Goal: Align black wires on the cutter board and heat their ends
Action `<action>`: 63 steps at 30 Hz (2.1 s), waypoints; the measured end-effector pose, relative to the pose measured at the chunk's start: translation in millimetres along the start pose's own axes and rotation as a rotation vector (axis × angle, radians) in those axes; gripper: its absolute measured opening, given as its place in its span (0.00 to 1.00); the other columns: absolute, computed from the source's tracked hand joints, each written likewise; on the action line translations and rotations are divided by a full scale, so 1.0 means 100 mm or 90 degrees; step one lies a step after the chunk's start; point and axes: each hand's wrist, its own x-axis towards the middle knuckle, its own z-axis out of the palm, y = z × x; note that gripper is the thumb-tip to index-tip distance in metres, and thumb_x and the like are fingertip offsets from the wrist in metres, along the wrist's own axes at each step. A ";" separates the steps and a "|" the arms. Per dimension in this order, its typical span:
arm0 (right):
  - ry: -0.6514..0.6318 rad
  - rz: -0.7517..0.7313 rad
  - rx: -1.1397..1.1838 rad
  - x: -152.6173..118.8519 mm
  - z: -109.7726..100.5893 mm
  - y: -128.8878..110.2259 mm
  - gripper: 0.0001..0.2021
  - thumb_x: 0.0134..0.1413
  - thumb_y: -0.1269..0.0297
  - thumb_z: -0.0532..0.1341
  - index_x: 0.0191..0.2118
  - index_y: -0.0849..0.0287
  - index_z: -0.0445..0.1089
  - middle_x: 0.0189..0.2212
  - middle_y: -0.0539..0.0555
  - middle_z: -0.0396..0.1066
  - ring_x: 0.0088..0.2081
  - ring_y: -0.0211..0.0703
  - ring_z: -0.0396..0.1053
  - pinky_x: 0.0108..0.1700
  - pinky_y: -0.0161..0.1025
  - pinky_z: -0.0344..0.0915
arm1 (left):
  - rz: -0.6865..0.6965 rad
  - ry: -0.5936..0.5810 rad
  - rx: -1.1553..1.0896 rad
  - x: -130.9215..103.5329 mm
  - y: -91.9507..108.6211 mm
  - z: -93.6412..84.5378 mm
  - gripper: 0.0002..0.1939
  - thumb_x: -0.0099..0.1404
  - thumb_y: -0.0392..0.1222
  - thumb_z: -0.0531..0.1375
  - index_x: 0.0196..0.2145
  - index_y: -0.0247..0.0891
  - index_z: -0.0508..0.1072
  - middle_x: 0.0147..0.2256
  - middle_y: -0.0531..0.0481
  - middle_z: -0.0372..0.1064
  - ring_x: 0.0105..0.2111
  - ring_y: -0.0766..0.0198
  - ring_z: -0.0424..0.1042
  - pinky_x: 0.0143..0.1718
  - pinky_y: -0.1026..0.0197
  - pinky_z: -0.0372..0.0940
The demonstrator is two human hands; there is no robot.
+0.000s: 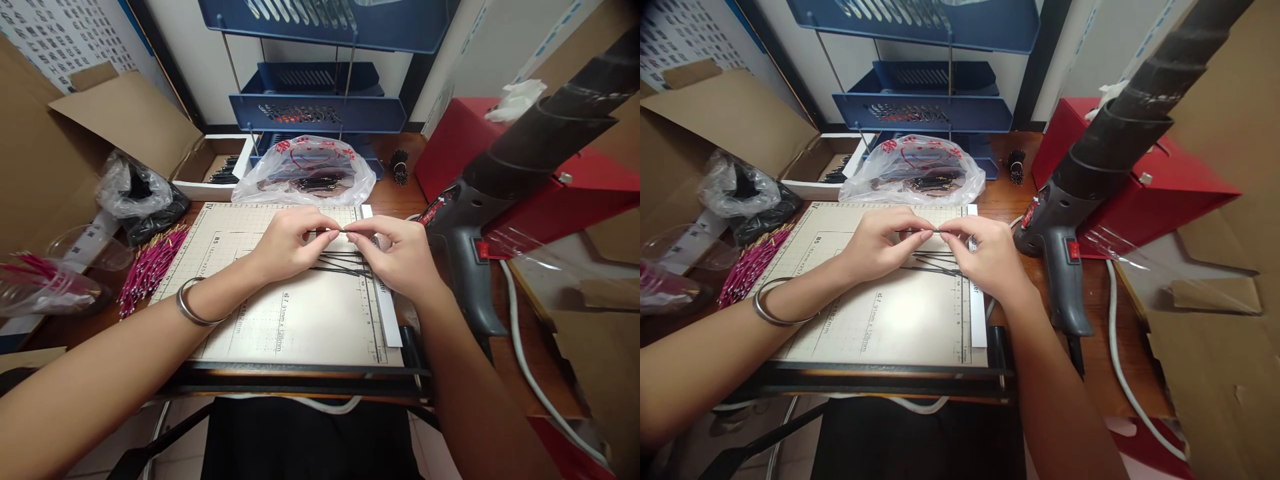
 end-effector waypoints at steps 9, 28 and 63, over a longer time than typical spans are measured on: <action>-0.005 0.006 -0.004 0.00 -0.01 0.01 0.06 0.63 0.67 0.69 0.43 0.56 0.86 0.36 0.53 0.85 0.35 0.45 0.80 0.40 0.40 0.75 | -0.001 -0.003 -0.004 0.00 0.02 0.01 0.07 0.75 0.38 0.65 0.39 0.38 0.85 0.28 0.51 0.78 0.27 0.66 0.71 0.33 0.61 0.64; -0.020 0.060 -0.014 0.01 -0.05 -0.01 0.08 0.64 0.66 0.69 0.39 0.50 0.88 0.38 0.51 0.87 0.37 0.49 0.83 0.46 0.44 0.79 | -0.026 -0.029 0.030 -0.02 0.01 0.00 0.09 0.76 0.42 0.65 0.41 0.39 0.85 0.30 0.50 0.79 0.29 0.64 0.72 0.35 0.59 0.64; -0.162 0.111 -0.069 -0.03 -0.23 0.23 0.04 0.61 0.65 0.67 0.35 0.55 0.80 0.72 0.59 0.69 0.72 0.62 0.70 0.75 0.65 0.64 | 0.020 -0.147 0.021 -0.03 0.03 -0.01 0.10 0.76 0.40 0.60 0.42 0.40 0.84 0.37 0.45 0.82 0.38 0.55 0.71 0.47 0.50 0.64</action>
